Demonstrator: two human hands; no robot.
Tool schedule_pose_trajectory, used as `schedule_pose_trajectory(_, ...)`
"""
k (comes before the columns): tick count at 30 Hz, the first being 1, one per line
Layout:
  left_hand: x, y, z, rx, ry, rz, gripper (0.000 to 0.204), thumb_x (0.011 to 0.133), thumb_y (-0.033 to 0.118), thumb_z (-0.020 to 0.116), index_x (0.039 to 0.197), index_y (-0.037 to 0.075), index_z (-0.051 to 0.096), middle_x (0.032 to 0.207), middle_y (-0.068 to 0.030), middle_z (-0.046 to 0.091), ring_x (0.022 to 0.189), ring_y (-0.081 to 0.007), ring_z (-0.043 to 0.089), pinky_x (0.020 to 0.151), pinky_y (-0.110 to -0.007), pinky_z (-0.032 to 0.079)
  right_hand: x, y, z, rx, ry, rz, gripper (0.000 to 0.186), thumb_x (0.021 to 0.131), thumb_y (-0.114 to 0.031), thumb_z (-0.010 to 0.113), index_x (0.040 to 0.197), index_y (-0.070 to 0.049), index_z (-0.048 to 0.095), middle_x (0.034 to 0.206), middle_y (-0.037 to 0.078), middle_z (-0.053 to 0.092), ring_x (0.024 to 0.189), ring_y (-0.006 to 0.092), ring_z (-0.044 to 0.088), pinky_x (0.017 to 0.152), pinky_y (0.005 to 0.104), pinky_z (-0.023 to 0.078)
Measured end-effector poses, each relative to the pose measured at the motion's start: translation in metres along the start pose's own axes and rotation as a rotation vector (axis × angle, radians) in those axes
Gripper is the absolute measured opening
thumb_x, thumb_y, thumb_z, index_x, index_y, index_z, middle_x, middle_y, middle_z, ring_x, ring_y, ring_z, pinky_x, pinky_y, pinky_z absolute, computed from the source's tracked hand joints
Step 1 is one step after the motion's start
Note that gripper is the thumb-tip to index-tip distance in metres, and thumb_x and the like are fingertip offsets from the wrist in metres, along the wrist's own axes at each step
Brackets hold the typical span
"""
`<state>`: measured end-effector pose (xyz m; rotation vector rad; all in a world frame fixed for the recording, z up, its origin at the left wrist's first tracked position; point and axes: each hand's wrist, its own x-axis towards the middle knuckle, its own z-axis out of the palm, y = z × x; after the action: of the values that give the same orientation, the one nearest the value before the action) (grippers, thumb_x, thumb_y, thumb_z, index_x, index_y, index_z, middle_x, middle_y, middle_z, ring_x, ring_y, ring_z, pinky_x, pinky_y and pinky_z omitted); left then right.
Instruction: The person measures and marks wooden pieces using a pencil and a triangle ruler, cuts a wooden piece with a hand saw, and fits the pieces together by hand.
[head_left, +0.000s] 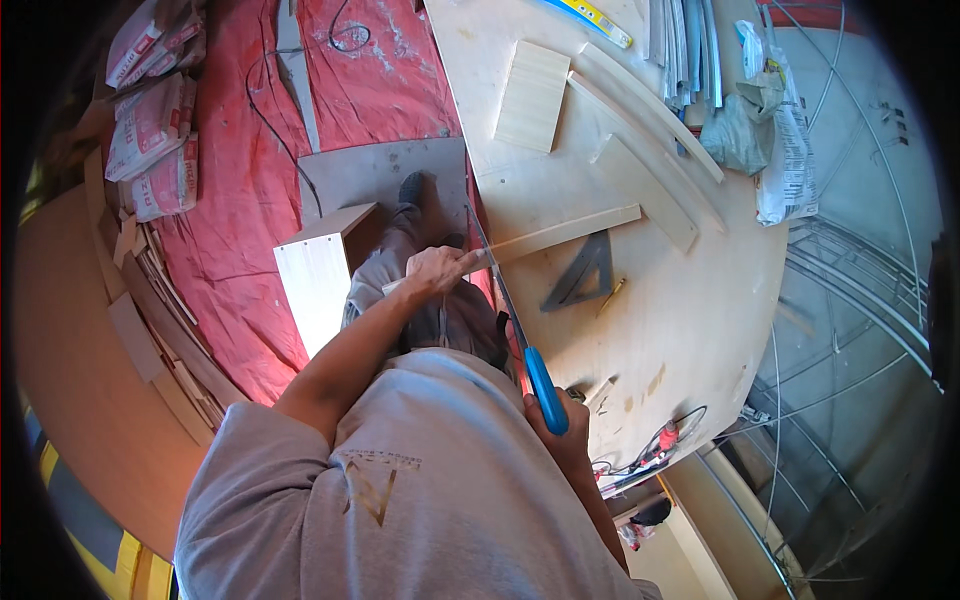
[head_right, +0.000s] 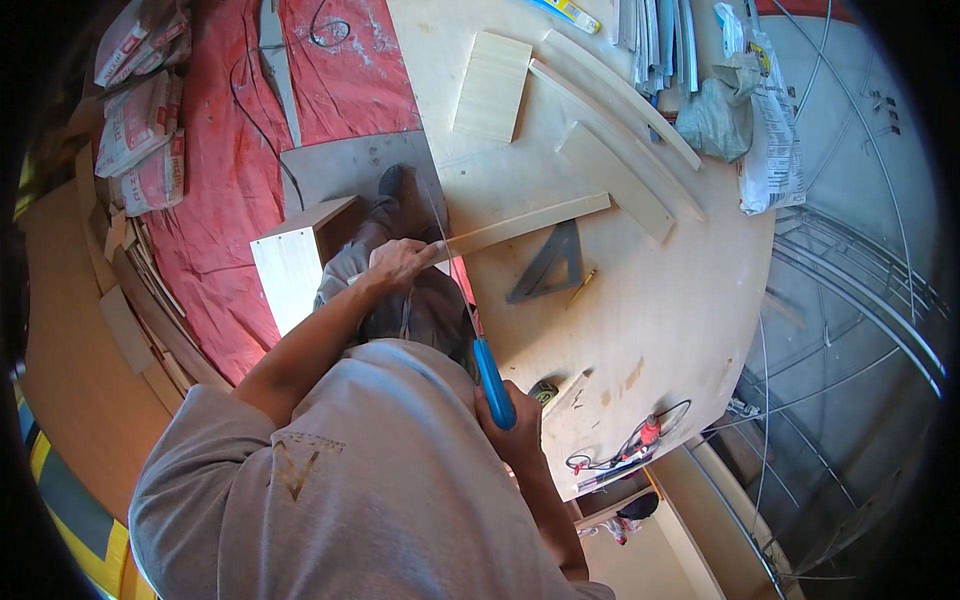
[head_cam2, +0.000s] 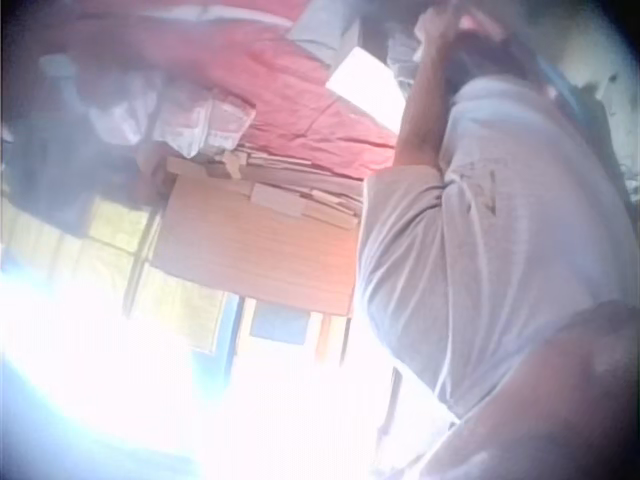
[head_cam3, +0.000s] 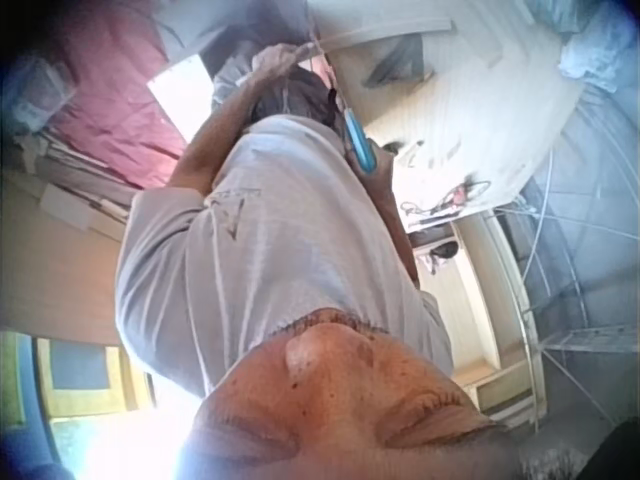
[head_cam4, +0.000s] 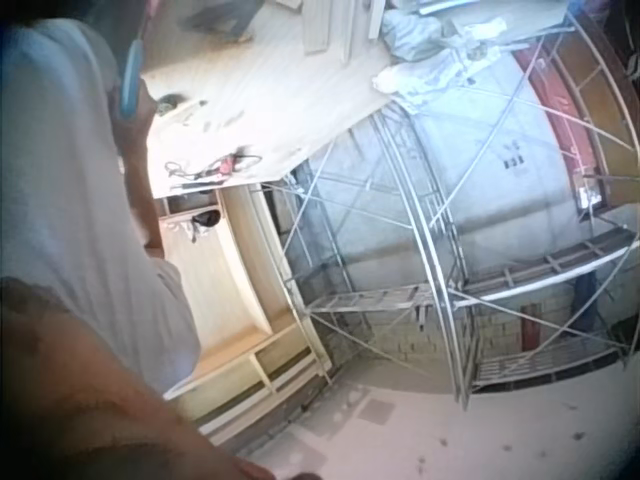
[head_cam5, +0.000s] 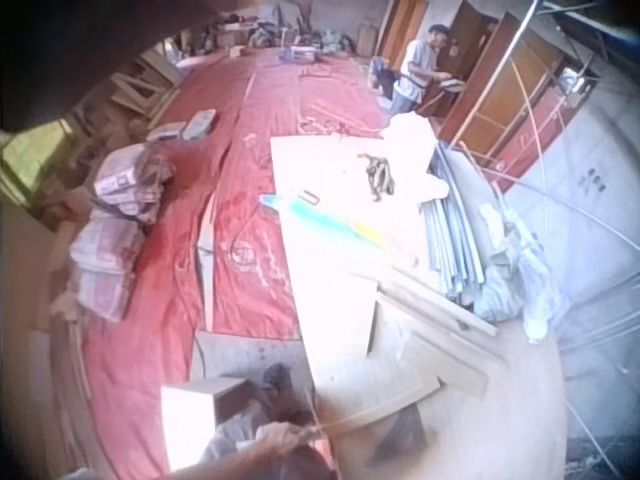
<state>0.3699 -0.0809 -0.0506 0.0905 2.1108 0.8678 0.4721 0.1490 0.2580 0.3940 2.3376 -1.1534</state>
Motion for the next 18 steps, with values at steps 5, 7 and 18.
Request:
schedule_pose_trajectory(5,-0.008,0.011,-0.012,-0.088,0.067,0.114,0.059,0.099,0.069,0.053,0.115,0.017,0.077,0.102,-0.0173,0.078,0.103,-0.0425,0.073,0.091,-0.055,0.054,0.0,0.006,-0.002,0.016,0.005,0.038,0.023,0.095,-0.019,0.079,0.088,0.001,0.07,0.064,0.014,0.063,0.052,0.0213,0.059,0.054,0.0366,0.046)
schedule_pose_trajectory(7,-0.019,0.022,-0.024,-0.135,0.043,0.045,0.055,0.098,0.067,0.057,0.113,0.018,0.077,0.101,-0.0172,0.078,0.102,-0.0429,0.073,0.091,-0.055,0.055,0.001,0.002,-0.003,0.014,0.009,0.045,0.022,0.095,-0.019,0.079,0.089,0.001,0.07,0.064,0.014,0.063,0.052,0.0215,0.058,0.053,0.0373,0.045)
schedule_pose_trajectory(18,-0.027,0.027,-0.027,-0.15,0.089,-0.088,0.053,0.092,0.067,0.066,0.119,0.024,0.08,0.102,-0.0154,0.079,0.103,-0.0386,0.074,0.091,-0.051,0.057,-0.058,-0.013,-0.048,-0.044,-0.039,0.13,0.026,0.095,-0.019,0.081,0.083,0.0,0.068,0.061,0.009,0.062,0.054,0.0139,0.061,0.053,0.0326,0.046)
